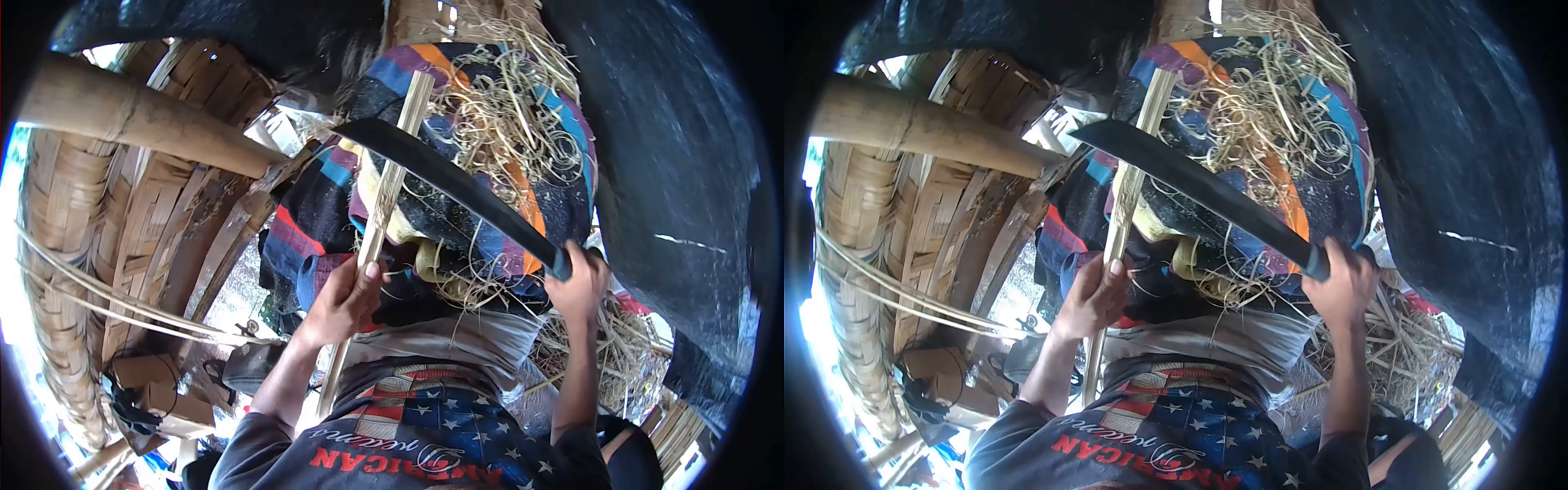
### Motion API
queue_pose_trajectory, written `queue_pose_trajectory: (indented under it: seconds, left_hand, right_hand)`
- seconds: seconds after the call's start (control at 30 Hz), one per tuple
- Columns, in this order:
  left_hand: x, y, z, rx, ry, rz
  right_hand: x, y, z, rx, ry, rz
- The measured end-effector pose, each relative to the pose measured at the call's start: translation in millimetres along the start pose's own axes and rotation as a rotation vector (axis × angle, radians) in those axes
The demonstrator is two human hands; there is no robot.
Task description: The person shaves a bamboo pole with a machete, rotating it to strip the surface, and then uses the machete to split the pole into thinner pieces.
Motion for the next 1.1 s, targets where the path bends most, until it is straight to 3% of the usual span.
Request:
queue_pose_trajectory:
  seconds: [0.03,0.17,0.23,1.1]
  left_hand:
    - [-2.7,0.6,2.8,-0.014,-0.001,0.01]
    - [-7.7,5.0,4.6,-0.042,0.001,0.004]
    - [-8.7,7.2,3.9,-0.053,-0.034,0.015]
    - [-10.1,13.6,16.6,-0.14,0.143,0.042]
  right_hand:
    - [-0.3,-7.6,8.3,0.27,-0.013,-0.315]
    - [3.8,-26.7,36.7,0.093,-0.089,-0.199]
    - [1.0,-30.0,43.1,-0.077,-0.133,-0.045]
    - [-1.8,-8.0,67.3,-0.25,-0.287,0.083]
Point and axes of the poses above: each hand's wrist, its own y-axis towards the middle knuckle, its own x-axis out of the palm, z = x × y, the point moved 3 cm from there along y, towards the middle knuckle, and after that the axes turned 5 degrees about x, right-handed, at the moved point
